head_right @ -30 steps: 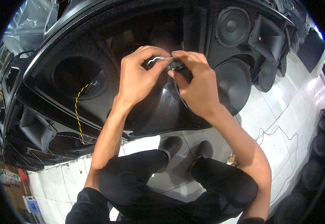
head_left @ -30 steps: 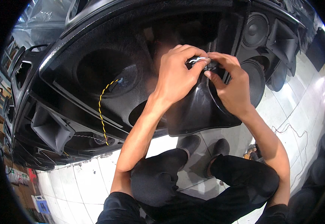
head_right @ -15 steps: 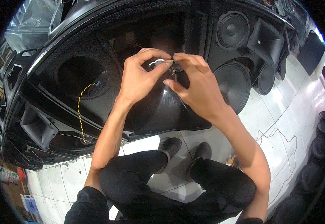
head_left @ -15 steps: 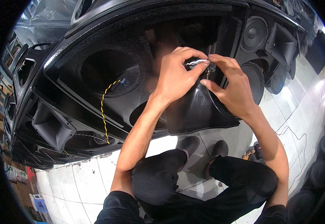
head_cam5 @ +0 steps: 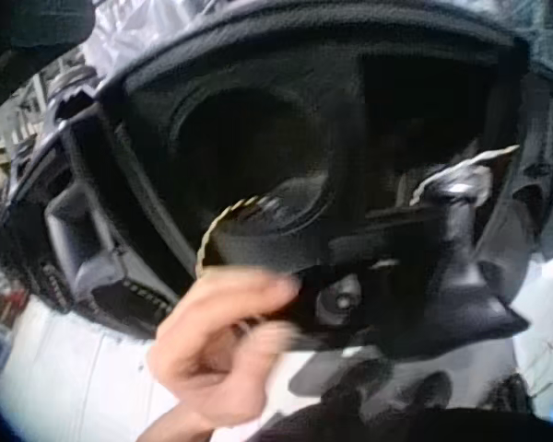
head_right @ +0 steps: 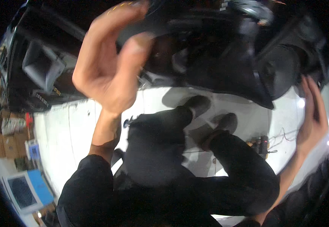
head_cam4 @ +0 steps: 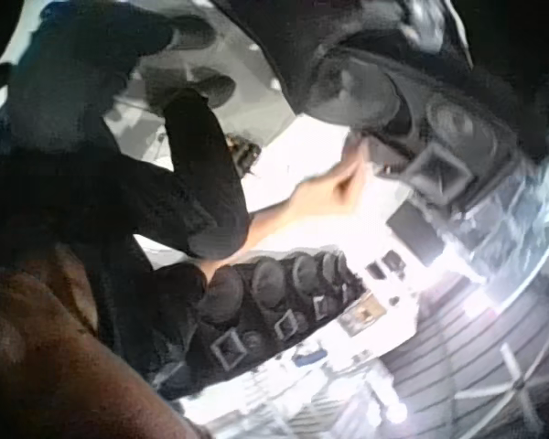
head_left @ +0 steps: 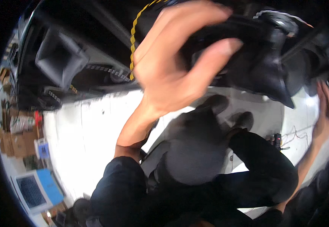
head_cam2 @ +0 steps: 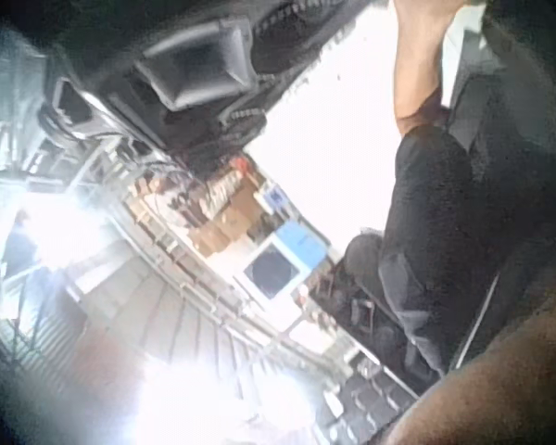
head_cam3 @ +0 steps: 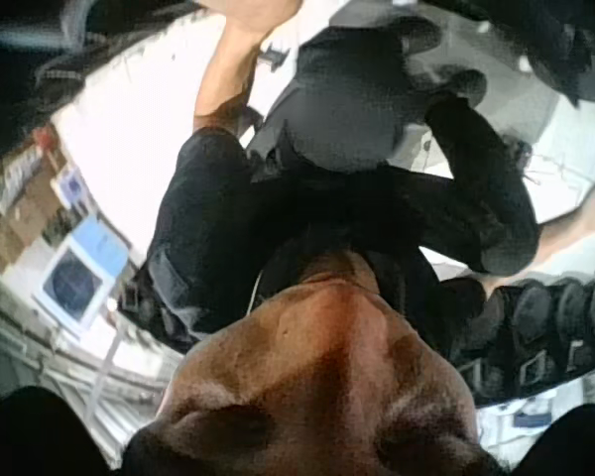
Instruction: The person counts currency, then works on a speaker enclosure by stripping and soldering wires to a small electronic component. They then connect a speaker to the enclosure using a yellow and black twisted wire.
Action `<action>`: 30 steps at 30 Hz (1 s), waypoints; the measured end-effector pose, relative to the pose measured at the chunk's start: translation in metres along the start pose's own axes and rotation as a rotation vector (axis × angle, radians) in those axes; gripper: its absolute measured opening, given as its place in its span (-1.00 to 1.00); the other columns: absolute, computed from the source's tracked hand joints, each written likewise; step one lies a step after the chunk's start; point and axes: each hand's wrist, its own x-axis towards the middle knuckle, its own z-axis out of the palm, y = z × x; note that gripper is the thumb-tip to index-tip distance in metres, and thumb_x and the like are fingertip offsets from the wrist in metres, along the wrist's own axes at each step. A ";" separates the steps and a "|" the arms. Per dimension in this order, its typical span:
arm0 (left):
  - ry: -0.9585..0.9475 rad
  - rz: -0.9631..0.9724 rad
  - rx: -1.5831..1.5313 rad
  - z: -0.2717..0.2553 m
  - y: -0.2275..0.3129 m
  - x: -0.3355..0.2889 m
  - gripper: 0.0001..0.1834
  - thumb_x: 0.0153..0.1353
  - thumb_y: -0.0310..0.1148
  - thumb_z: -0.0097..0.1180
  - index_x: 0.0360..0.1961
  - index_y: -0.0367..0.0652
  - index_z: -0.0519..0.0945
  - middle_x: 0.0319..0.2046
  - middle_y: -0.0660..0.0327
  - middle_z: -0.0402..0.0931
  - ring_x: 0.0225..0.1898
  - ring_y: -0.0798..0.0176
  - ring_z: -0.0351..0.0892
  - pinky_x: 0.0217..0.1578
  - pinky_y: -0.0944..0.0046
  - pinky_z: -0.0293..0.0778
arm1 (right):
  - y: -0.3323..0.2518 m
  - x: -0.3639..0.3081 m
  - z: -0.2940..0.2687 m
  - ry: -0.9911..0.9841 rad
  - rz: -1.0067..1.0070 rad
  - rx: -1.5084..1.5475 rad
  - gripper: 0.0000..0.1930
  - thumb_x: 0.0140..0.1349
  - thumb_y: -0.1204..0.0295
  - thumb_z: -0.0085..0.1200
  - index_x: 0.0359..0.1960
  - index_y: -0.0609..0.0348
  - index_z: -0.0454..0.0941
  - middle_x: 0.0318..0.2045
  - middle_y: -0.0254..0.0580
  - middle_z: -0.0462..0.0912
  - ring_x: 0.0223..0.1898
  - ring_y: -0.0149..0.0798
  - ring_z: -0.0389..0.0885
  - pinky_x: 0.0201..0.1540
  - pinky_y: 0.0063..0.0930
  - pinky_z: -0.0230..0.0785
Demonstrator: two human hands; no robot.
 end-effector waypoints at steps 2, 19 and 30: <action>0.090 -0.220 -0.111 -0.039 -0.001 -0.048 -0.82 0.15 -0.55 0.37 -0.21 -0.37 0.70 -0.30 0.10 0.71 -0.28 0.25 0.67 -0.16 0.33 0.55 | 0.056 -0.045 -0.019 -0.086 0.230 -0.004 -0.66 0.52 0.34 -0.04 -0.03 0.37 0.70 -0.15 -0.14 0.76 -0.07 -0.37 0.65 0.07 -0.47 0.42; -0.168 -2.512 -0.029 -0.198 -0.051 -0.483 -0.17 0.10 0.22 0.32 0.24 -0.05 0.35 0.02 -0.11 0.44 -0.10 -0.02 0.54 -0.15 -0.10 0.50 | 0.066 -0.239 0.064 -0.176 1.135 0.378 -0.52 0.42 0.15 0.15 -0.51 0.36 0.63 -0.66 -0.30 0.56 -0.59 -0.43 0.48 -0.47 -0.46 0.30; -0.387 -2.148 0.173 -0.183 -0.139 -0.435 -0.34 0.18 0.00 0.27 0.19 -0.16 0.41 0.04 -0.08 0.45 -0.05 0.02 0.54 -0.08 -0.03 0.51 | 0.092 -0.338 0.021 -0.042 1.092 -0.153 -0.63 0.39 0.25 0.12 -0.44 0.33 0.67 -0.66 0.05 0.61 -0.61 -0.04 0.60 -0.44 -0.19 0.39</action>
